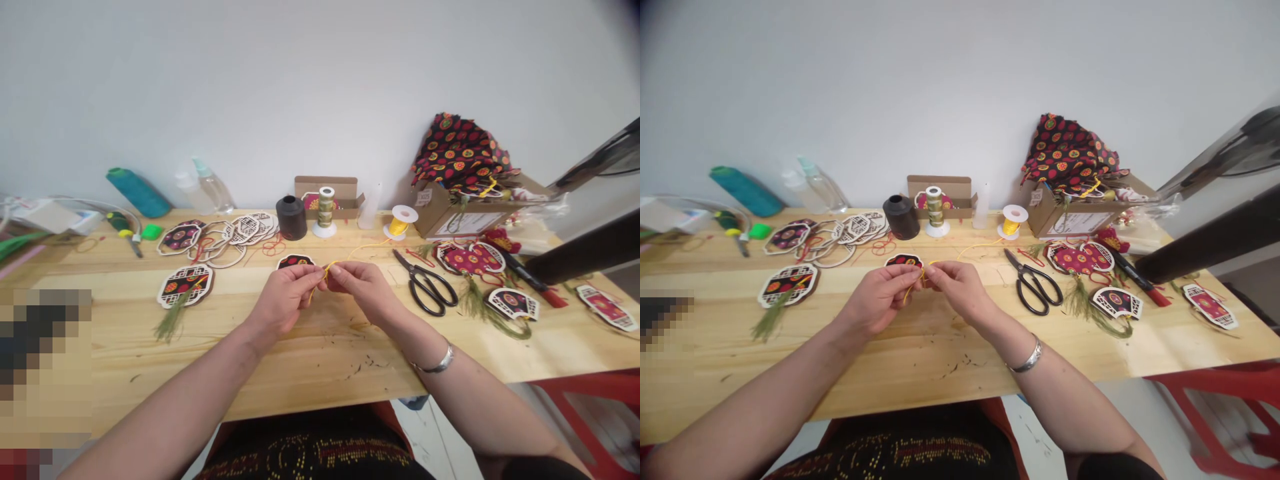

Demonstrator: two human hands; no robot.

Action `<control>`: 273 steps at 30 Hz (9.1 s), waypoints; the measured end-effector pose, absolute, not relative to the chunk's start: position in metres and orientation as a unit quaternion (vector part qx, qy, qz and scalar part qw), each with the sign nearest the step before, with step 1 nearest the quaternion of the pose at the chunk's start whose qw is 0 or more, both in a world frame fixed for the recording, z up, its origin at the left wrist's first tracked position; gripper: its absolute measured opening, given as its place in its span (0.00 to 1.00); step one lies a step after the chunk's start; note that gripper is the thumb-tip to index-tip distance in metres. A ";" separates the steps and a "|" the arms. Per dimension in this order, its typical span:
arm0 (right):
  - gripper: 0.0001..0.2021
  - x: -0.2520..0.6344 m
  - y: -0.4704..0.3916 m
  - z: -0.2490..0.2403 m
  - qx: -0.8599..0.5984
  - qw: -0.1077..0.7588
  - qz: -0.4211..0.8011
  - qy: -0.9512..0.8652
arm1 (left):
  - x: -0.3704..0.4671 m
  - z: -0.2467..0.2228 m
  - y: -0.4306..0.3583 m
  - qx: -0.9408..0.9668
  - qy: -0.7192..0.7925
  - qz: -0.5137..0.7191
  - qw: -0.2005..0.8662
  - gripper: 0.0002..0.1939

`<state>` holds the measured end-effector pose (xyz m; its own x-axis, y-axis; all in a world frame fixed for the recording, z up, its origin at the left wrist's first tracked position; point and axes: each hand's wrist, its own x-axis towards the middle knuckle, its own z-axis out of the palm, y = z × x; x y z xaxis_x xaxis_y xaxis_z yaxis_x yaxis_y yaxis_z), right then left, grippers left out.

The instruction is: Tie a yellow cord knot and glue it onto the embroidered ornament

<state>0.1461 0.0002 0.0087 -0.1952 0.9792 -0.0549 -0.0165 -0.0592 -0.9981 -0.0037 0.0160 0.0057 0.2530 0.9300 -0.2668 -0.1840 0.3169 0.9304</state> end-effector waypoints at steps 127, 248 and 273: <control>0.09 0.151 0.007 0.004 -0.541 0.467 0.420 -0.560 | -0.002 0.008 0.007 0.629 0.482 0.361 0.492 0.04; 0.14 0.143 0.004 0.001 -0.458 0.485 0.611 -0.427 | 0.000 -0.001 0.012 0.444 0.475 0.405 0.643 0.07; 0.12 0.152 0.007 0.009 -0.474 0.420 0.576 -0.517 | 0.000 -0.001 0.012 0.445 0.474 0.378 0.659 0.10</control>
